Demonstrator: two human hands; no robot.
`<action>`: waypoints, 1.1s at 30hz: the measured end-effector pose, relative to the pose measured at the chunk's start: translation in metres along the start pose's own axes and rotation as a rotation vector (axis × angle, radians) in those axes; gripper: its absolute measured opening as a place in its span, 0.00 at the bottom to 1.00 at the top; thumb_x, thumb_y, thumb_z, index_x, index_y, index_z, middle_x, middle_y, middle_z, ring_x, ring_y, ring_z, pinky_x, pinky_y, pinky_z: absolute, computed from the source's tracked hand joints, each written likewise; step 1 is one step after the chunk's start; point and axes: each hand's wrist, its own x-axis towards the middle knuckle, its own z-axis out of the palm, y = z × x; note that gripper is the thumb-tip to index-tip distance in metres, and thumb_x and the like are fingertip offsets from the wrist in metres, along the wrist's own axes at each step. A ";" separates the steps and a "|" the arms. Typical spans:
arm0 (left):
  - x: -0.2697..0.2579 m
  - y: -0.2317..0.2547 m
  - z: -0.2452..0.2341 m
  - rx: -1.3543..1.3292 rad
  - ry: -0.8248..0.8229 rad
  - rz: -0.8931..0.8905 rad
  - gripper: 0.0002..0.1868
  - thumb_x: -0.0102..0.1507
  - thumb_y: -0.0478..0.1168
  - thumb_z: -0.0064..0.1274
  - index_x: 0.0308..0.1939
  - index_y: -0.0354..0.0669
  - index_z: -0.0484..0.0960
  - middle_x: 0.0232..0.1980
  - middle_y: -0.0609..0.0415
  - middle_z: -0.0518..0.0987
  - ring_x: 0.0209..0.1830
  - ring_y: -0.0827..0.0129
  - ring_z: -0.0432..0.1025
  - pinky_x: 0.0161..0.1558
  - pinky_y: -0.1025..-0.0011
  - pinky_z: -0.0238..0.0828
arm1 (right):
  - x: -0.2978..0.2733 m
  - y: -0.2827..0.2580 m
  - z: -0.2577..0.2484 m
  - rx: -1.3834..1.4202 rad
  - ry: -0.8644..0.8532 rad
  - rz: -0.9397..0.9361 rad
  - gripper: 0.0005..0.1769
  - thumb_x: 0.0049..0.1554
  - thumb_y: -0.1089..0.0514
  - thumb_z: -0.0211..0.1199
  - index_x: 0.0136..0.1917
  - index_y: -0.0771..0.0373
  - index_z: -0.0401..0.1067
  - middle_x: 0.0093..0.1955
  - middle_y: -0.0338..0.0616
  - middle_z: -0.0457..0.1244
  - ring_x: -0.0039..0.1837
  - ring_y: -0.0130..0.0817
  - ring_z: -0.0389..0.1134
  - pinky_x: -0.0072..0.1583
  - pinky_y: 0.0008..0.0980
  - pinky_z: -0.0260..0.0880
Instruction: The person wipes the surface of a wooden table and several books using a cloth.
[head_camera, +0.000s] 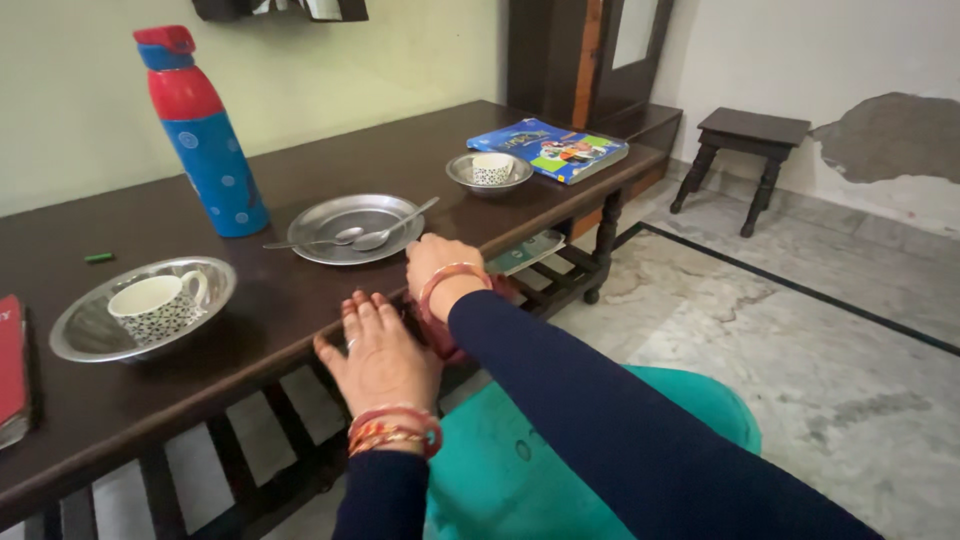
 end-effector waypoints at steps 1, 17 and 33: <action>0.004 0.004 0.007 0.006 -0.003 0.001 0.41 0.60 0.52 0.50 0.74 0.41 0.59 0.80 0.50 0.56 0.80 0.63 0.48 0.73 0.40 0.41 | 0.003 0.008 0.003 -0.010 -0.010 -0.006 0.16 0.62 0.50 0.56 0.60 0.52 0.77 0.62 0.45 0.68 0.62 0.50 0.71 0.60 0.47 0.73; 0.095 0.068 0.033 0.014 -0.253 0.390 0.56 0.56 0.56 0.60 0.80 0.47 0.46 0.83 0.55 0.48 0.83 0.64 0.43 0.75 0.45 0.40 | 0.067 0.106 -0.004 -0.045 0.144 0.085 0.37 0.51 0.40 0.72 0.69 0.49 0.64 0.78 0.52 0.46 0.62 0.53 0.68 0.58 0.49 0.72; 0.094 0.069 0.023 -0.031 -0.312 0.369 0.62 0.55 0.66 0.61 0.81 0.47 0.41 0.84 0.55 0.46 0.83 0.66 0.40 0.76 0.44 0.36 | 0.082 0.114 -0.009 -0.075 -0.022 0.007 0.33 0.51 0.37 0.71 0.66 0.47 0.70 0.73 0.55 0.52 0.64 0.54 0.68 0.64 0.50 0.69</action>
